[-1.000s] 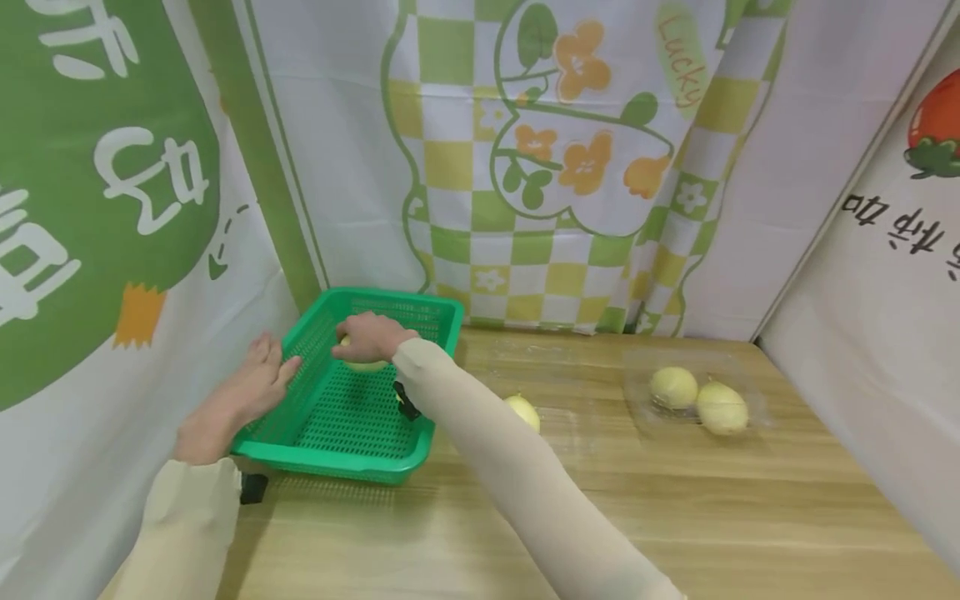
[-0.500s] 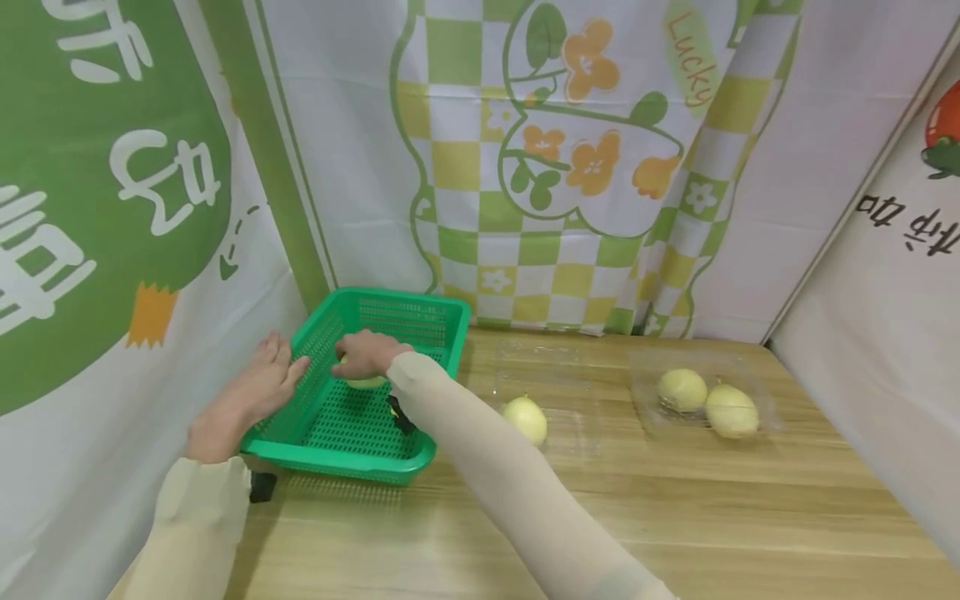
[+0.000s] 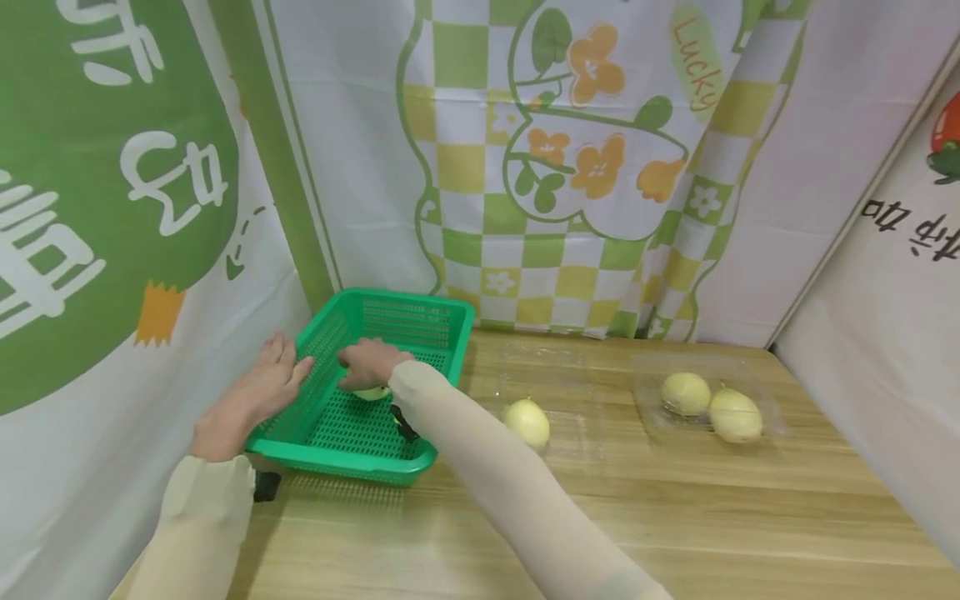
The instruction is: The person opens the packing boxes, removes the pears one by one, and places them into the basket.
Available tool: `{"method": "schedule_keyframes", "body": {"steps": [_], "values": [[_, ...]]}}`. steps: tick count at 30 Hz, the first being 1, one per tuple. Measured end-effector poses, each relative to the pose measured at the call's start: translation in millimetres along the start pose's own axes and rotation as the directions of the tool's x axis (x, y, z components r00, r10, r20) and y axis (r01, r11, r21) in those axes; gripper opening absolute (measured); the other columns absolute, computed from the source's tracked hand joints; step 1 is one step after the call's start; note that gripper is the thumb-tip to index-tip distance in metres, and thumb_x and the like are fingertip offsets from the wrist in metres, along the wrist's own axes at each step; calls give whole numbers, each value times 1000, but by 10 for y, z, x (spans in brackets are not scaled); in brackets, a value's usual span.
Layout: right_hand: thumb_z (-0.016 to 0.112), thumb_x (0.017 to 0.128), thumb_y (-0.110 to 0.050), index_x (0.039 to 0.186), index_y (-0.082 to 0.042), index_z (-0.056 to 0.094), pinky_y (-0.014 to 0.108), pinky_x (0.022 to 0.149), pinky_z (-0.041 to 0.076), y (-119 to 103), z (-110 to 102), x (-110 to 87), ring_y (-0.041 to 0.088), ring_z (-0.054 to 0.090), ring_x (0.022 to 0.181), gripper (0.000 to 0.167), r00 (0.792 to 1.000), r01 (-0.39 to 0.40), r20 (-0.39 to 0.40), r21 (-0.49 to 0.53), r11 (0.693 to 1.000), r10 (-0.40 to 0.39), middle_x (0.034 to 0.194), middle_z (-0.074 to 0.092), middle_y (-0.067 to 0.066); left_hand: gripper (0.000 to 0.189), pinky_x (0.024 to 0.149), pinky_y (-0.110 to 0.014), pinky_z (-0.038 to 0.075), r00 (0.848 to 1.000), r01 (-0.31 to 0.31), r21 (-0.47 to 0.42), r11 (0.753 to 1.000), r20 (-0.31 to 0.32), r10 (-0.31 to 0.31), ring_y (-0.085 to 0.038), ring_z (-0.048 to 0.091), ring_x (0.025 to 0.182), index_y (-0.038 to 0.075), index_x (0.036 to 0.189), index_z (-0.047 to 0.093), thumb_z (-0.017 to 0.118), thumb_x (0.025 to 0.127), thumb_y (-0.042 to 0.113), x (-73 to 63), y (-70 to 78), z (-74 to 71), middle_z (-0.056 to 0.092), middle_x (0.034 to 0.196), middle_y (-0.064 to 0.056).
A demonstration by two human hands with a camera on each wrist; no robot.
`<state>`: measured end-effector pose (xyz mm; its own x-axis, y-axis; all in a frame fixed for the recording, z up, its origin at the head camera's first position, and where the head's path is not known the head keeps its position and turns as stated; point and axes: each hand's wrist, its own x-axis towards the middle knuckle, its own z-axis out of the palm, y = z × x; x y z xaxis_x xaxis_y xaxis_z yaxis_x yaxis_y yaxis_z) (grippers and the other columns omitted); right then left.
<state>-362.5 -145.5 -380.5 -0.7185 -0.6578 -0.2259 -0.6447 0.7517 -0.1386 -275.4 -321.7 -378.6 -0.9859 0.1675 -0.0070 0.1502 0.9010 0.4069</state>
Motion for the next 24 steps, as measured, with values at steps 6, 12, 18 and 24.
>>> {"method": "schedule_keyframes", "body": {"steps": [6,12,18,24], "values": [[48,102,-36,143,-24,50,39,104,47,97,-145,-36,21,41,137,43,997,21,-69,-25,999,-23,146,47,-2,81,117,-67,3,1000,-8,-7,1000,-1,8,-59,-11,142,-25,144,-3,16,108,45,17,12,-3,-15,151,-45],[46,104,-34,139,-20,54,30,99,50,171,-310,-108,15,50,128,39,995,45,-86,-76,996,-51,140,54,-2,81,118,-66,0,1000,-14,-16,1000,-6,14,-58,-12,142,-24,145,-4,15,107,45,29,8,-4,-16,151,-44],[47,104,-33,127,-18,60,23,88,52,207,-437,-190,9,58,110,30,989,90,-111,-86,992,-100,127,61,-5,81,117,-66,0,1000,-6,-23,1000,-1,6,-57,-13,142,-23,145,-4,16,107,45,10,5,3,-17,152,-42],[46,103,-26,112,-17,62,22,77,49,243,-584,-306,7,55,95,21,976,141,-155,-77,987,-151,113,62,-7,81,117,-67,0,1000,-7,-27,1000,-2,7,-58,-14,142,-23,145,-5,16,107,46,18,-13,12,-17,152,-43]]}}
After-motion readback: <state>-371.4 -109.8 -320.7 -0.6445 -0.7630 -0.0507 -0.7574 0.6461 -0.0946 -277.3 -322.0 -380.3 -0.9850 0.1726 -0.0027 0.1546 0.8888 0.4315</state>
